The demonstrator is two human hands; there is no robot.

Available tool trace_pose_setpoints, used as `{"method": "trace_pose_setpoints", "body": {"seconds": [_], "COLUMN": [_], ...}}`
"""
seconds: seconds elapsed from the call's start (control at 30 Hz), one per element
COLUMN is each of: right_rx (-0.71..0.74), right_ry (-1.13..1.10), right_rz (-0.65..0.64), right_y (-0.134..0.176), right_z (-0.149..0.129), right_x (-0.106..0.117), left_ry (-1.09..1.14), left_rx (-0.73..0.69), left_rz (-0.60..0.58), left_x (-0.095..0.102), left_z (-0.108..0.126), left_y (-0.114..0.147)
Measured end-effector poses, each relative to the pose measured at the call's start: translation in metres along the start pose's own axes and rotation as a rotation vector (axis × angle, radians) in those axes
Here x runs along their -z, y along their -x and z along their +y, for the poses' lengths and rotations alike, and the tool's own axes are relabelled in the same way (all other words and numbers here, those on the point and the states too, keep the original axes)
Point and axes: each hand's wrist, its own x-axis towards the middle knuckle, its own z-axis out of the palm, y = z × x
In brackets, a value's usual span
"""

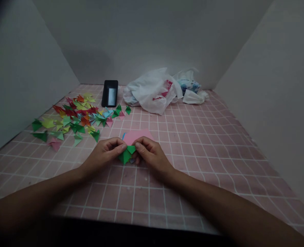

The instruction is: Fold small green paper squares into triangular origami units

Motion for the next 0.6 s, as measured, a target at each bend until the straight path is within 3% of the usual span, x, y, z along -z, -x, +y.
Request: {"method": "trace_pose_setpoints", "body": {"seconds": [0.3,0.6], "right_rx": [-0.128,-0.150], "right_ry": [0.070,0.047], "right_rz": [0.007,0.008], "right_y": [0.0028,0.0053], "right_z": [-0.0053,-0.0064], "right_x": [-0.0035,-0.0054], "left_ry": [-0.012,0.106], "left_rx": [0.024,0.070], "left_rz": [0.004,-0.032], "left_x": [-0.0023,-0.0028], "left_z": [0.0054,0.0034], "left_y": [0.0023,0.0008]}}
